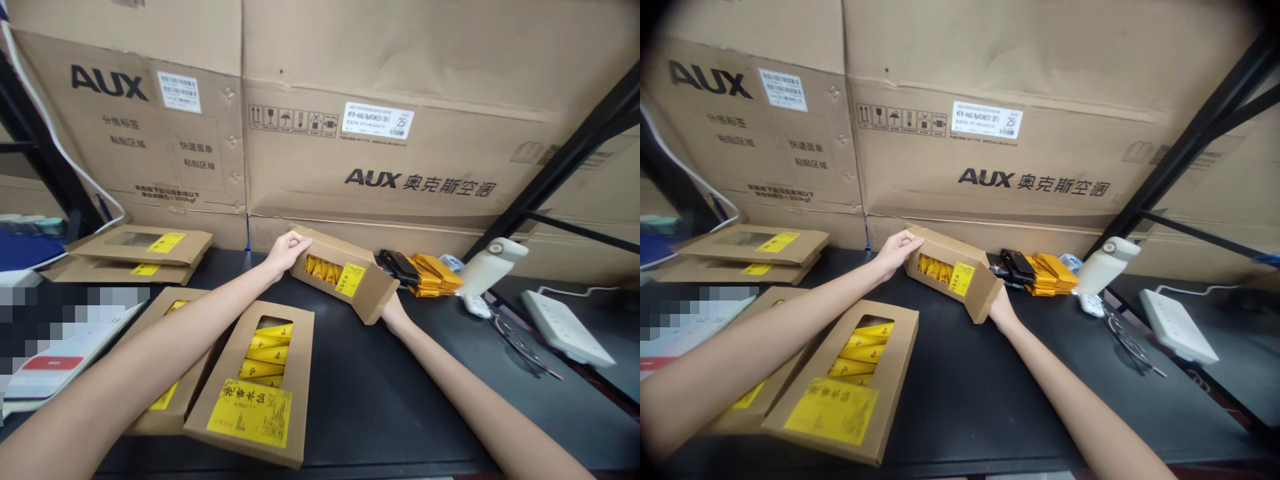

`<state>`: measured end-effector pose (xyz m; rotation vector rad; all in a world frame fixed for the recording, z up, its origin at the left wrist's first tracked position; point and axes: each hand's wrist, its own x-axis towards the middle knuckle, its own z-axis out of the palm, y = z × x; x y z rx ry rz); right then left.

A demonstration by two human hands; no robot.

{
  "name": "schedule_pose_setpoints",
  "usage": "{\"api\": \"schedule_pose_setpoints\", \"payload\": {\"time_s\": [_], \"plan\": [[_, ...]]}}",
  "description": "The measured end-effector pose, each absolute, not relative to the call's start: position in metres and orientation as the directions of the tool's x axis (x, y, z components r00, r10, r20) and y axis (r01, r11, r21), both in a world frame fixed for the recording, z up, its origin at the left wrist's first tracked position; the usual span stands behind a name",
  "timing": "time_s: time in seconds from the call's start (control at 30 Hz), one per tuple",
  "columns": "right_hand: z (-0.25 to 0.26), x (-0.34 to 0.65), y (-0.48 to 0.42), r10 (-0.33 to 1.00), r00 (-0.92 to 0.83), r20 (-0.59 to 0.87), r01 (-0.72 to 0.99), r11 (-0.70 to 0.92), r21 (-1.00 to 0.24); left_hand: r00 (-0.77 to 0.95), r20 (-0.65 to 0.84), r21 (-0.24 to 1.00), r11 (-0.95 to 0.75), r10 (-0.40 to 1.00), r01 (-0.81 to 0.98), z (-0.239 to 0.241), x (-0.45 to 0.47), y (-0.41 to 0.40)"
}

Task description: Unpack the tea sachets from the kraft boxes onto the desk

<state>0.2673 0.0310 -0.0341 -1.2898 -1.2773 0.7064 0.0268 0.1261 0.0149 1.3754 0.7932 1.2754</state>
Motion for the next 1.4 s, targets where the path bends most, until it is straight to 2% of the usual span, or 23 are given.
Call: {"api": "schedule_pose_setpoints", "payload": {"time_s": [0.23, 0.37, 0.53, 0.63, 0.7, 0.93, 1.1, 1.27, 1.4], "plan": [[-0.030, 0.262, 0.028, 0.928, 0.220, 0.299, 0.235, 0.247, -0.940, 0.190, 0.257, 0.959, -0.226, 0.947, -0.172, 0.017, 0.027, 0.125], [-0.032, 0.266, 0.030, 0.921, 0.223, 0.320, 0.249, 0.263, -0.932, 0.232, 0.215, 0.975, -0.196, 0.949, -0.101, 0.019, 0.021, 0.126], [-0.031, 0.268, 0.031, 0.914, 0.254, 0.316, 0.255, 0.252, -0.934, 0.373, 0.146, 0.976, -0.195, 0.917, 0.098, 0.010, 0.014, 0.130], [-0.032, 0.271, 0.033, 0.916, 0.276, 0.290, 0.228, 0.231, -0.946, 0.389, 0.185, 0.888, -0.323, 0.902, 0.328, 0.003, 0.013, 0.131], [-0.034, 0.275, 0.034, 0.920, 0.285, 0.268, 0.207, 0.214, -0.955, 0.421, 0.231, 0.816, -0.410, 0.877, 0.407, 0.000, 0.012, 0.132], [-0.042, 0.282, 0.042, 0.905, 0.364, 0.221, 0.141, 0.181, -0.973, 0.566, 0.204, 0.834, -0.445, 0.799, 0.327, -0.001, 0.012, 0.133], [-0.029, 0.289, 0.043, 0.906, 0.395, 0.155, 0.038, 0.153, -0.988, 0.546, 0.290, 0.802, -0.511, 0.786, 0.309, 0.003, 0.014, 0.132], [-0.017, 0.305, 0.041, 0.920, 0.368, 0.134, 0.054, 0.123, -0.991, 0.587, 0.138, 0.886, -0.364, 0.798, 0.287, 0.002, 0.018, 0.129], [-0.018, 0.305, 0.038, 0.933, 0.333, 0.133, 0.068, 0.116, -0.991, 0.546, 0.153, 0.917, -0.325, 0.824, 0.232, -0.002, 0.019, 0.130]]}}
